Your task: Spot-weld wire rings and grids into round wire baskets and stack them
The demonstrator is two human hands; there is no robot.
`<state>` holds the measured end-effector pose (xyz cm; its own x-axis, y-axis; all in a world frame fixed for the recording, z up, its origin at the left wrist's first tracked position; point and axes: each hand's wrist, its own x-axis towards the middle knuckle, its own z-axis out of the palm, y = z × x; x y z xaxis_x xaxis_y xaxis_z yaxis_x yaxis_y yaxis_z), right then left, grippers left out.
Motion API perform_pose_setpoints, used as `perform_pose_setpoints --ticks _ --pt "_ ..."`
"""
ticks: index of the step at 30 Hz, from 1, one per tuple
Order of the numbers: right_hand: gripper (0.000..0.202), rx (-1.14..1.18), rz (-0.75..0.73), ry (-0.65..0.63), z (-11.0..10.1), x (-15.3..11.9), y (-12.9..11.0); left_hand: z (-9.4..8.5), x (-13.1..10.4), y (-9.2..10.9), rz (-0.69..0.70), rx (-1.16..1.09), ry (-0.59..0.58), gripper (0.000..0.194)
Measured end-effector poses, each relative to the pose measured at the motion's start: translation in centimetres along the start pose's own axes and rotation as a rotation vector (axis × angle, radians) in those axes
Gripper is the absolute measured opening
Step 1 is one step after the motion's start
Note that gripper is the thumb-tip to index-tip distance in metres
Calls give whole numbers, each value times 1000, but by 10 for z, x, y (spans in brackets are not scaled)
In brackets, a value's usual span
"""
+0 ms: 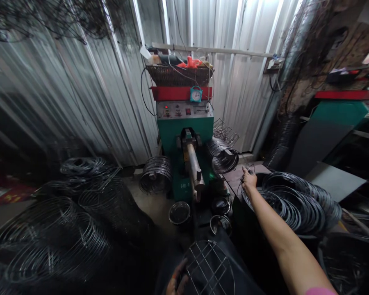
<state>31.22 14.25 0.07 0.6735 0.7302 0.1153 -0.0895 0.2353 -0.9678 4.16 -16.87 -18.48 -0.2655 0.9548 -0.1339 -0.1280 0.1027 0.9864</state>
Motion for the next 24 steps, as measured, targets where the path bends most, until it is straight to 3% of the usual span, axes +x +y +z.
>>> perform_pose_setpoints --ticks 9,14,19,24 --pt "42 -136 -195 1 -20 0 -14 4 -6 9 -29 -29 -12 58" --pt "28 -249 -435 -107 -22 -9 -63 -2 -7 4 77 17 -67 62" --pt "29 -715 -948 -222 -46 -21 -130 -15 -12 5 105 127 -189 80" --pt "35 -1139 -1083 -419 -85 -62 -150 -9 -17 15 44 118 -70 68"
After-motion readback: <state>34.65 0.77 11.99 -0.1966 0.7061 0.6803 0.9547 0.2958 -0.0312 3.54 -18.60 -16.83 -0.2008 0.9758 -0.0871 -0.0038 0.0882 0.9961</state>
